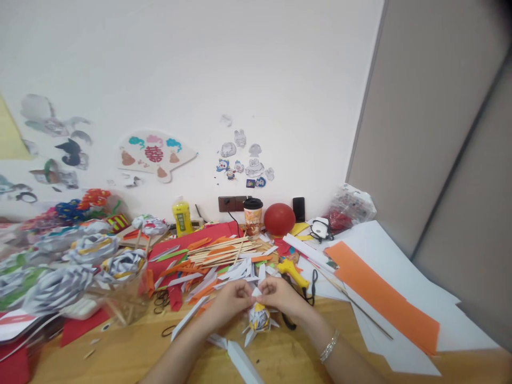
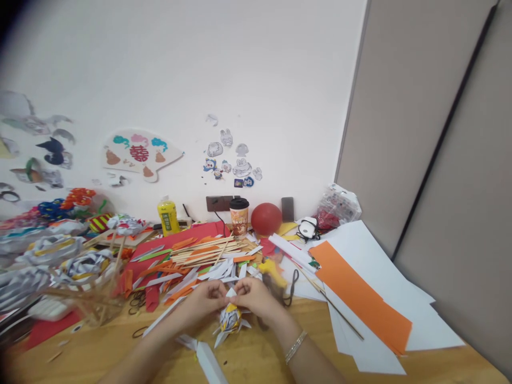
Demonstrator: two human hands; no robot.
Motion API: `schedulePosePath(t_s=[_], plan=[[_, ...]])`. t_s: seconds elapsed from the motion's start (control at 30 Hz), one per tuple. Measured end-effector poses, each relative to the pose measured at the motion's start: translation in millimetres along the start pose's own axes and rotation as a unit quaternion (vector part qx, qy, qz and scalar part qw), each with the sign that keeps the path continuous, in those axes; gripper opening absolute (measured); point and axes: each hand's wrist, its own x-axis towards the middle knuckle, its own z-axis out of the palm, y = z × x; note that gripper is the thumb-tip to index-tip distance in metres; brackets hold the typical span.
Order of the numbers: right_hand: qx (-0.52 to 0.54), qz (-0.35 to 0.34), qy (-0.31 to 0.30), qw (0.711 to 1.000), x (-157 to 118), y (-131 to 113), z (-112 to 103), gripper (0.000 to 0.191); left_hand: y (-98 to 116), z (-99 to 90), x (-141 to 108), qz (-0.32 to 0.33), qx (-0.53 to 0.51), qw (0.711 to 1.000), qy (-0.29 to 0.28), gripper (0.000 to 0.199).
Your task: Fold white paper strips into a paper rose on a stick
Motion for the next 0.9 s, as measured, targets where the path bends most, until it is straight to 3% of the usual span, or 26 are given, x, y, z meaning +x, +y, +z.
schedulePosePath(t_s=[0.17,0.3,0.43,0.6,0.77,0.9], plan=[[-0.032,-0.025,0.0,0.999,1,-1,-2,0.013,-2,-1.0,1,0.069,0.105,0.991,0.038,0.018],[-0.036,-0.042,-0.031,0.998,0,-8,-5,0.013,-4,-4.2,3,0.059,0.092,0.994,0.026,0.014],[-0.059,-0.06,-0.025,0.996,-2,-8,-3,0.01,-4,-9.6,2,0.054,0.105,0.993,-0.004,0.008],[-0.108,-0.07,-0.019,0.991,-5,-12,-1,0.008,4,-11.7,-4,0.051,0.143,0.988,0.0,0.006],[-0.24,-0.14,-0.033,0.96,-10,-23,-3,0.013,11,-7.5,-12,0.065,0.218,0.974,0.014,0.011],[-0.312,-0.191,-0.045,0.93,-11,-22,-4,0.017,12,-7.3,-13,0.081,0.222,0.972,-0.007,0.013]])
